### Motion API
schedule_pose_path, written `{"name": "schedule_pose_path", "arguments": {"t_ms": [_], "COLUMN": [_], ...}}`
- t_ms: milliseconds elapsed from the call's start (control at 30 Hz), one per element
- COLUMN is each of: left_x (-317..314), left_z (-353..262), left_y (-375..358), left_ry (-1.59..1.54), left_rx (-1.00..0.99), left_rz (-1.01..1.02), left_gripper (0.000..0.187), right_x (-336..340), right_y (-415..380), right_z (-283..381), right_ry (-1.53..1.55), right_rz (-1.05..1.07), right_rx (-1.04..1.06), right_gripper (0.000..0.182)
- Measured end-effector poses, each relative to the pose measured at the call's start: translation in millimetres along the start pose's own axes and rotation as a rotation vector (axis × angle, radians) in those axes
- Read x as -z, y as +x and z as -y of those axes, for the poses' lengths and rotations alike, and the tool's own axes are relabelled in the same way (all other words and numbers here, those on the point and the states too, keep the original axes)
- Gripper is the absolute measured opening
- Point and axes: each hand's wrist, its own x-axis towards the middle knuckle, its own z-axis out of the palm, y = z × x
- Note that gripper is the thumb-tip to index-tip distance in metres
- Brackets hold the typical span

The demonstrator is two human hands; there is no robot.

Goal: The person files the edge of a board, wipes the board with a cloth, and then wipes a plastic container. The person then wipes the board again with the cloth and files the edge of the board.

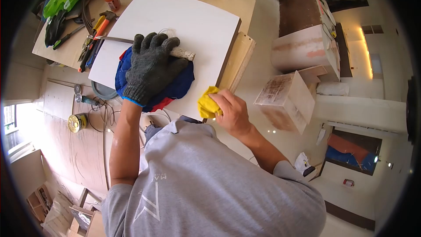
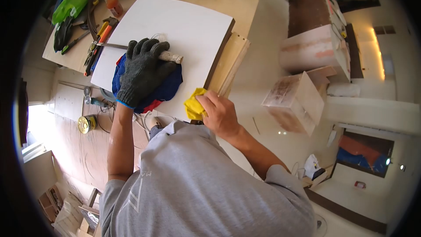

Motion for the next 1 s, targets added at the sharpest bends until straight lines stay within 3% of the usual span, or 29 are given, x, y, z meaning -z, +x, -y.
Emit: {"name": "schedule_pose_path", "arguments": {"t_ms": [233, 467, 767, 900, 1000], "left_x": [0.8, 1.8, -1.6, 0.2, -1.4], "left_z": [-5.4, -1.0, -4.3, -3.3, -2.1], "left_y": [3.3, 1.6, 4.7, 3.3, 1.9], "left_ry": [0.028, 0.007, 0.009, 0.008, 0.010], "left_rx": [0.010, -0.001, -0.010, 0.004, -0.003], "left_rz": [0.045, 0.007, 0.030, 0.033, 0.020], "left_gripper": [0.048, 0.047, 0.046, 0.046, 0.047], "right_x": [3.9, 2.8, -3.3, 3.2, 3.9], "right_y": [50.6, -2.9, 92.2, 58.7, 6.6], "right_z": [-50.5, 8.3, -97.1, -56.3, -9.4], "right_ry": [-0.115, -0.001, -0.225, -0.149, -0.076], "right_rz": [-0.009, 0.035, -0.095, 0.020, 0.043], "right_rx": [-0.106, -0.085, -0.221, -0.166, 0.000], "right_gripper": [0.036, 0.037, 0.029, 0.032, 0.035]}}
